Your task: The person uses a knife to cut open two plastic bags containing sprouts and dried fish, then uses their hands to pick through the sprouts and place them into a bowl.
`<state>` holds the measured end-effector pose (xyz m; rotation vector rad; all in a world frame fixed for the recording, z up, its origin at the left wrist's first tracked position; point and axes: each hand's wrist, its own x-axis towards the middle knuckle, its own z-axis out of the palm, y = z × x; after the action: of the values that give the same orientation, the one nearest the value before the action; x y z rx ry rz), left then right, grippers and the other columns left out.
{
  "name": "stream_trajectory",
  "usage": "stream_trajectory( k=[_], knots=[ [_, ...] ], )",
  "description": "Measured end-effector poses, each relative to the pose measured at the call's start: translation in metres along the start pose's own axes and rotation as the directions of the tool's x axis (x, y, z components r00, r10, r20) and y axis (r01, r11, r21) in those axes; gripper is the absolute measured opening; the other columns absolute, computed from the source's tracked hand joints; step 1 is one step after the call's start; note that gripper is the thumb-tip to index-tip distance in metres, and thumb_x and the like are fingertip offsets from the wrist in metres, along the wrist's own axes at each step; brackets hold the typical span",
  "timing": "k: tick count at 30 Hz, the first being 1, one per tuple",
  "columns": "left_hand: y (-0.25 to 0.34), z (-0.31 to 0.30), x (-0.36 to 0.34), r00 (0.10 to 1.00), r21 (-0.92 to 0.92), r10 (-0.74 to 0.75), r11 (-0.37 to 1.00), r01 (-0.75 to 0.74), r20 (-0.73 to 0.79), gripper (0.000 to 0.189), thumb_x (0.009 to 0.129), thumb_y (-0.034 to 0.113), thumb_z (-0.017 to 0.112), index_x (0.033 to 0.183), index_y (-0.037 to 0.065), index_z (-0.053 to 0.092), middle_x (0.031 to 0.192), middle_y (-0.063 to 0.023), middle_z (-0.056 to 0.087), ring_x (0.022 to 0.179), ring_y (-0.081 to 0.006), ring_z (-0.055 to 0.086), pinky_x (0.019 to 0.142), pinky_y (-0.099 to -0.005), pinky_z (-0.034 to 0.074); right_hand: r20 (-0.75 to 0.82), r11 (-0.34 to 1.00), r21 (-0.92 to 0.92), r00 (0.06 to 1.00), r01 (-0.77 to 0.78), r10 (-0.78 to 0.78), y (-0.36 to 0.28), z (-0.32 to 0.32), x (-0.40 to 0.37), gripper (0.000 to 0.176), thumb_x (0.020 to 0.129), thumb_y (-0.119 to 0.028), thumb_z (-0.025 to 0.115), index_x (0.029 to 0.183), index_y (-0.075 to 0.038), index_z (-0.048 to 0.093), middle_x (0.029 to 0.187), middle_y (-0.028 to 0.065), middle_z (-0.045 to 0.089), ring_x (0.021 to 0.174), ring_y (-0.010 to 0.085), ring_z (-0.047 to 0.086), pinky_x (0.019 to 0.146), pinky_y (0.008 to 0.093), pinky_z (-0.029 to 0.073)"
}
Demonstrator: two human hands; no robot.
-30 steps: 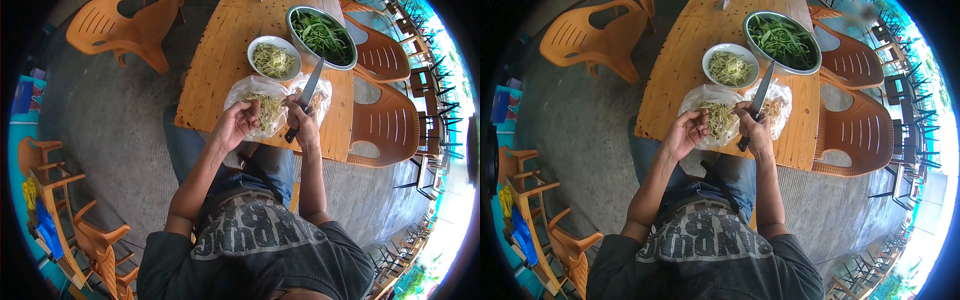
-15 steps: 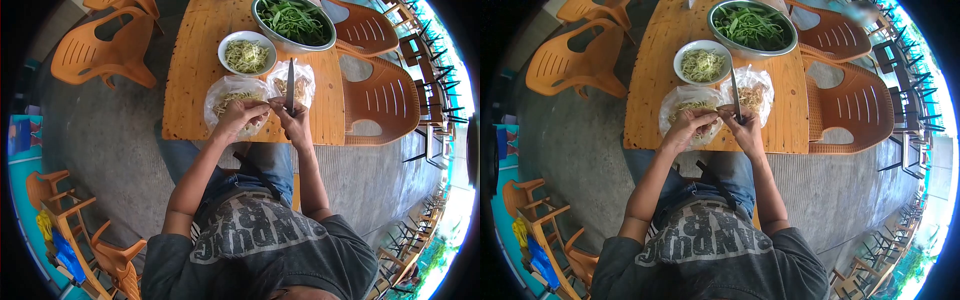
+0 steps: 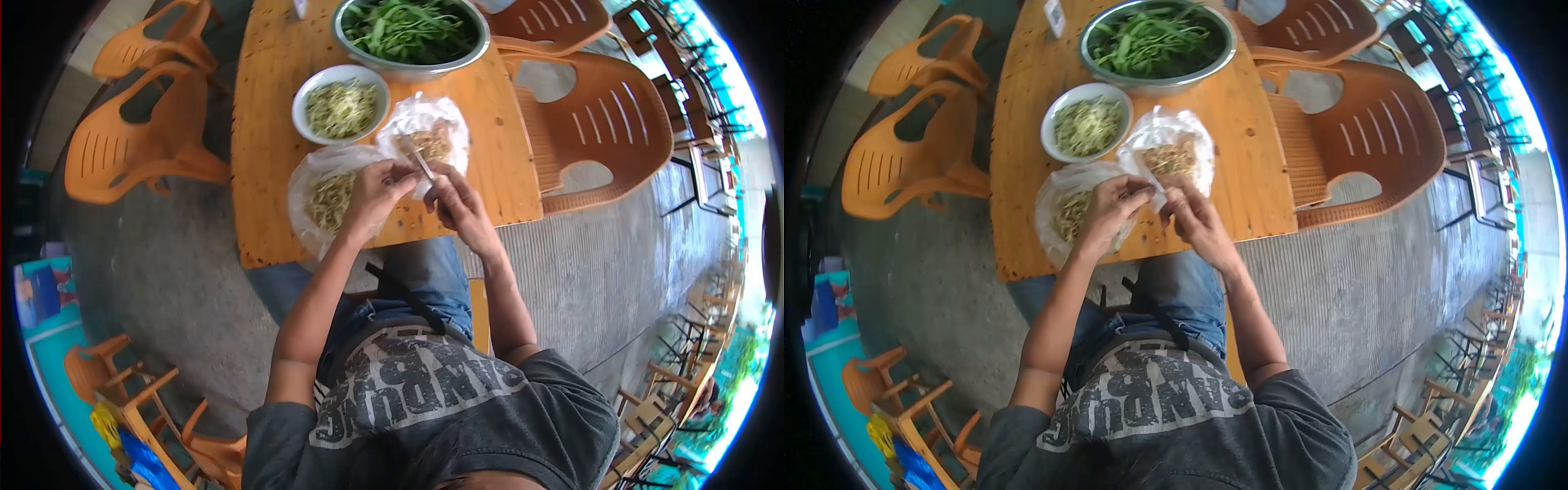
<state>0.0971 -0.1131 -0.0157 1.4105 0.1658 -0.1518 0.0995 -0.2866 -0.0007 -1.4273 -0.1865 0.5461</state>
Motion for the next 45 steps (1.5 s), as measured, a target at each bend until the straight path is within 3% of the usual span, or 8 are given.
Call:
stream_trajectory(
  k=[11, 16, 19, 21, 28, 35, 40, 45],
  knots=[
    [-0.007, 0.012, 0.001, 0.991, 0.226, 0.111, 0.966, -0.126, 0.079, 0.014, 0.079, 0.005, 0.063, 0.091, -0.003, 0.066, 0.085, -0.0062, 0.068, 0.081, -0.0107, 0.062, 0.074, -0.0251, 0.048, -0.212, 0.996, -0.002, 0.973, 0.093, -0.091, 0.014, 0.0, 0.004, 0.025, 0.097, -0.022, 0.053, 0.113, -0.004, 0.056, 0.071, -0.003, 0.054, 0.057, 0.0015, 0.041, 0.049, 0.0173, 0.03],
    [0.0, 0.006, -0.031, 0.946, -0.26, -0.187, 0.931, 0.257, 0.265, 0.024, 0.09, 0.015, 0.058, 0.107, 0.0, 0.062, 0.082, -0.0012, 0.06, 0.071, -0.007, 0.054, 0.068, -0.0224, 0.046, -0.262, 0.983, -0.175, 0.96, 0.056, -0.101, 0.007, -0.015, 0.016, 0.033, 0.096, -0.029, 0.055, 0.11, -0.001, 0.064, 0.059, -0.0041, 0.043, 0.052, 0.0025, 0.035, 0.045, 0.0209, 0.028],
    [0.0, -0.003, -0.066, 0.924, -0.44, -0.232, 0.826, 0.352, 0.305, 0.023, 0.091, 0.015, 0.054, 0.109, 0.001, 0.059, 0.083, -0.0008, 0.057, 0.07, -0.0067, 0.051, 0.065, -0.0222, 0.045, -0.295, 0.695, -0.718, 0.919, -0.032, -0.263, 0.009, -0.027, 0.03, 0.03, 0.09, -0.025, 0.062, 0.103, 0.001, 0.066, 0.06, -0.0006, 0.047, 0.054, 0.0029, 0.039, 0.047, 0.0229, 0.031],
    [-0.012, -0.015, -0.087, 0.911, -0.571, -0.267, 0.714, 0.406, 0.315, 0.021, 0.092, 0.014, 0.052, 0.107, 0.002, 0.058, 0.086, -0.0025, 0.057, 0.071, -0.0082, 0.052, 0.065, -0.0224, 0.045, -0.321, 0.647, -0.762, 0.877, -0.016, -0.357, 0.006, -0.025, 0.037, 0.023, 0.084, -0.021, 0.067, 0.094, 0.0, 0.068, 0.059, 0.0045, 0.054, 0.05, 0.0087, 0.044, 0.048, 0.0269, 0.037],
    [-0.012, -0.06, -0.132, 0.959, -0.883, -0.248, 0.407, 0.234, 0.139, 0.017, 0.092, 0.019, 0.049, 0.096, 0.004, 0.055, 0.08, -0.0044, 0.051, 0.068, -0.012, 0.046, 0.058, -0.0245, 0.04, -0.266, 0.56, -0.821, 0.789, 0.115, -0.553, 0.009, -0.016, 0.051, 0.017, 0.081, -0.018, 0.069, 0.084, -0.001, 0.068, 0.057, 0.0082, 0.059, 0.047, 0.0154, 0.052, 0.05, 0.0288, 0.042],
    [-0.015, -0.122, -0.117, 0.879, -0.159, -0.013, 0.985, -0.071, -0.476, 0.016, 0.089, 0.021, 0.061, 0.085, 0.006, 0.058, 0.074, 0.0022, 0.056, 0.063, -0.0036, 0.048, 0.053, -0.0187, 0.037, -0.234, 0.611, -0.784, 0.86, 0.109, -0.454, -0.014, 0.047, 0.039, 0.022, 0.081, -0.019, 0.07, 0.088, 0.002, 0.067, 0.063, 0.01, 0.063, 0.051, 0.0109, 0.055, 0.05, 0.0277, 0.043],
    [-0.031, -0.124, -0.108, 0.871, 0.31, 0.022, 0.939, 0.151, -0.491, 0.023, 0.081, 0.02, 0.071, 0.076, 0.001, 0.06, 0.069, -0.0004, 0.059, 0.065, -0.0053, 0.053, 0.059, -0.0219, 0.042, 0.176, 0.573, -0.76, 0.947, 0.305, -0.27, 0.012, 0.11, 0.047, 0.022, 0.075, -0.017, 0.07, 0.095, -0.005, 0.068, 0.076, 0.0154, 0.068, 0.067, 0.03, 0.067, 0.062, 0.0373, 0.053],
    [-0.042, -0.123, -0.104, 0.855, 0.238, 0.081, 0.97, 0.05, -0.512, 0.022, 0.076, 0.017, 0.075, 0.074, 0.001, 0.06, 0.067, -0.0016, 0.059, 0.064, -0.0052, 0.052, 0.06, -0.0236, 0.043, 0.253, 0.439, -0.828, 0.931, 0.349, -0.262, 0.039, 0.127, 0.071, 0.017, 0.073, -0.017, 0.066, 0.083, -0.004, 0.066, 0.073, 0.0202, 0.064, 0.07, 0.0379, 0.063, 0.065, 0.0444, 0.051]
  ],
)
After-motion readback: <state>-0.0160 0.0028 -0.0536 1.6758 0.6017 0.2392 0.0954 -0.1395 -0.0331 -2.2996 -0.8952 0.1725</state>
